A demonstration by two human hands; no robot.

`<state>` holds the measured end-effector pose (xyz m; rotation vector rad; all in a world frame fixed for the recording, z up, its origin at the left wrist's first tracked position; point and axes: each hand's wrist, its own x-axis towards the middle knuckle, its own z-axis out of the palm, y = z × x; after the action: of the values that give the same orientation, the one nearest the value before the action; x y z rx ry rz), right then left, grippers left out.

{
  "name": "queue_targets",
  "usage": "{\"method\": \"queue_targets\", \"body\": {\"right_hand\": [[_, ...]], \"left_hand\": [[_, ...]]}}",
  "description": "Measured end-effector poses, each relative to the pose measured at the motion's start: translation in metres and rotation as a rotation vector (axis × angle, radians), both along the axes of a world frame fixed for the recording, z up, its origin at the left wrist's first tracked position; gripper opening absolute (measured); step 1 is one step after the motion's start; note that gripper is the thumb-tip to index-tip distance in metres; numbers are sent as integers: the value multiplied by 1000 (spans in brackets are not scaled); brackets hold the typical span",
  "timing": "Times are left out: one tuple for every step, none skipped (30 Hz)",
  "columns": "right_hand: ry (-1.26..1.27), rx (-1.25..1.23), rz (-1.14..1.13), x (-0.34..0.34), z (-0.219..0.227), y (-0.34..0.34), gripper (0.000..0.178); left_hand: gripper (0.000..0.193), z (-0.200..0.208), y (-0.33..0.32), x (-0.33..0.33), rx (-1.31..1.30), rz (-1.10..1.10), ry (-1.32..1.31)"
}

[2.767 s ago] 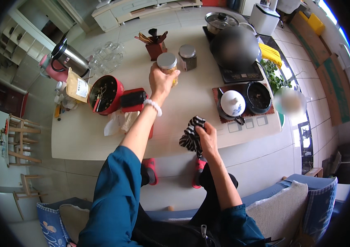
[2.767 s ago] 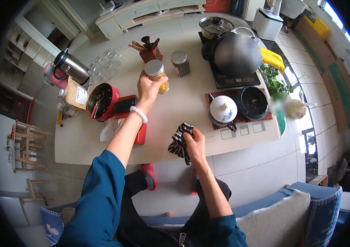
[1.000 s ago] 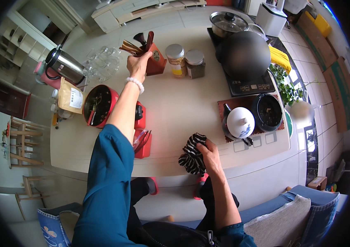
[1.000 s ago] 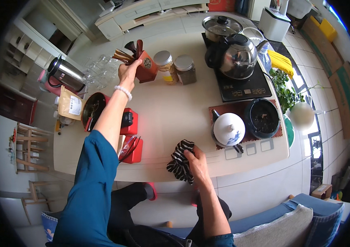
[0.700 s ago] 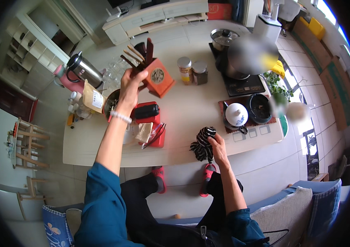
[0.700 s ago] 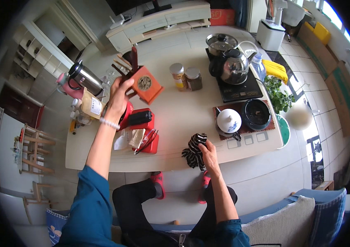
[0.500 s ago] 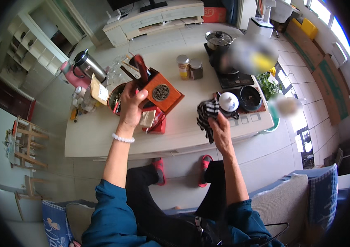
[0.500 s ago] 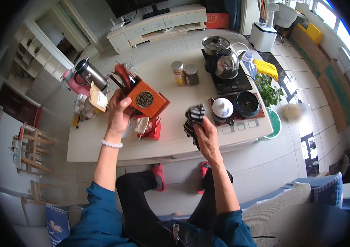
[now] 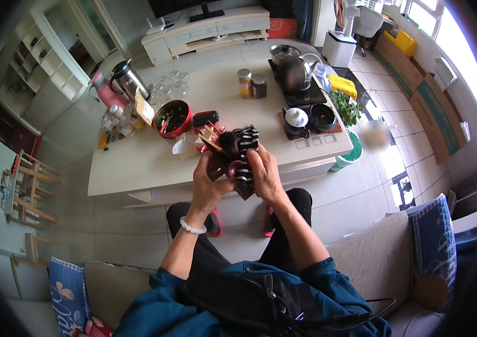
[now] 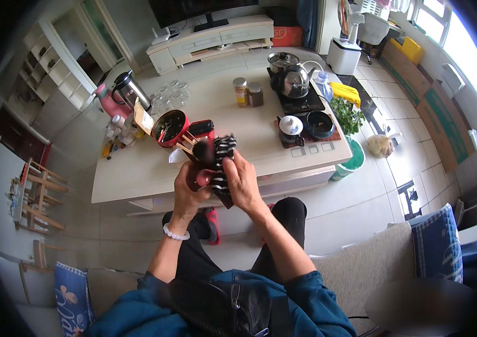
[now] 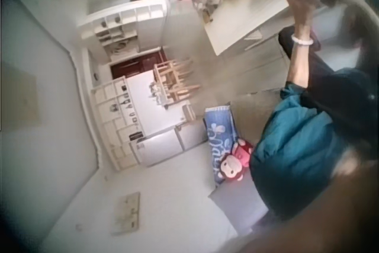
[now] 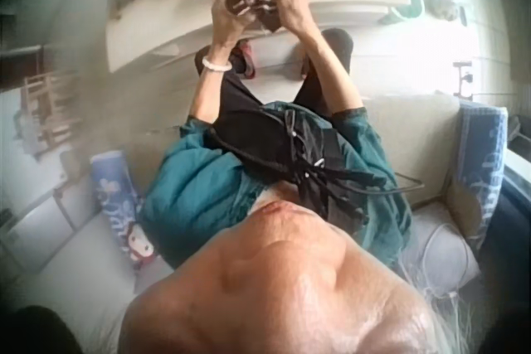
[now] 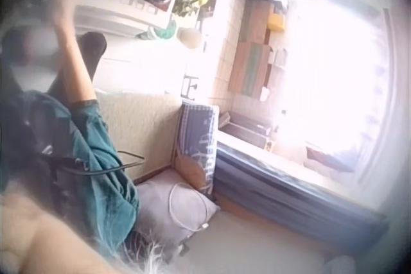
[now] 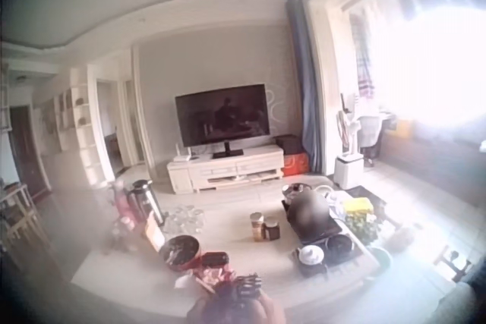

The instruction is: The person sits on the floor in front of a low table and wipes the surface with a striped cloth. They move various items including jars, a red container, and a bowl to clean underneath them, then place them back on the table.

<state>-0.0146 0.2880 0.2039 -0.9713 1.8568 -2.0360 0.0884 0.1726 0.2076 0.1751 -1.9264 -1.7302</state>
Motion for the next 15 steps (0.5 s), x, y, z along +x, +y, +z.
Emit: {"method": "queue_targets", "body": {"right_hand": [[-29,-16,105,-5,-4,2,29],[-118,-52,232,-8,-3,4,30],[-209,-90,358,-13,-2,5,32],[-261,-108,459,-16,3,7,34],[-306,-98,557,-18,11,7,34],[-45,-50,441,-32,-4,11,34],[204,2,323,-45,-23,14,33],[-73,69,381,-35,-13,5,32],[-351,127,395,-27,2,-2,32],[-382,74,420,-30,-10,-9,32],[-381,29,399,-31,-25,-13,33],[-372,-11,372,-33,-34,-13,33],[-338,-45,308,-30,-45,-11,34],[-312,-83,259,-22,-48,-11,34],[-396,-73,239,-16,-50,-9,35]], "left_hand": [[55,1,0,4,7,-9,-7],[55,3,2,8,13,-21,-15],[55,4,2,10,19,-35,-25],[56,6,4,14,38,-38,-48],[55,7,0,20,54,-58,-45],[55,9,-1,20,77,-95,-27],[55,7,0,19,103,-129,-18],[55,-1,-2,24,199,-110,13],[55,-2,-3,27,293,-95,52],[55,0,0,31,321,-69,96],[56,-2,-1,32,314,-81,84],[56,-5,-2,30,312,-99,79],[57,-7,-1,27,310,-117,76],[58,7,7,29,339,-104,78],[59,4,5,30,336,-95,75]]}}
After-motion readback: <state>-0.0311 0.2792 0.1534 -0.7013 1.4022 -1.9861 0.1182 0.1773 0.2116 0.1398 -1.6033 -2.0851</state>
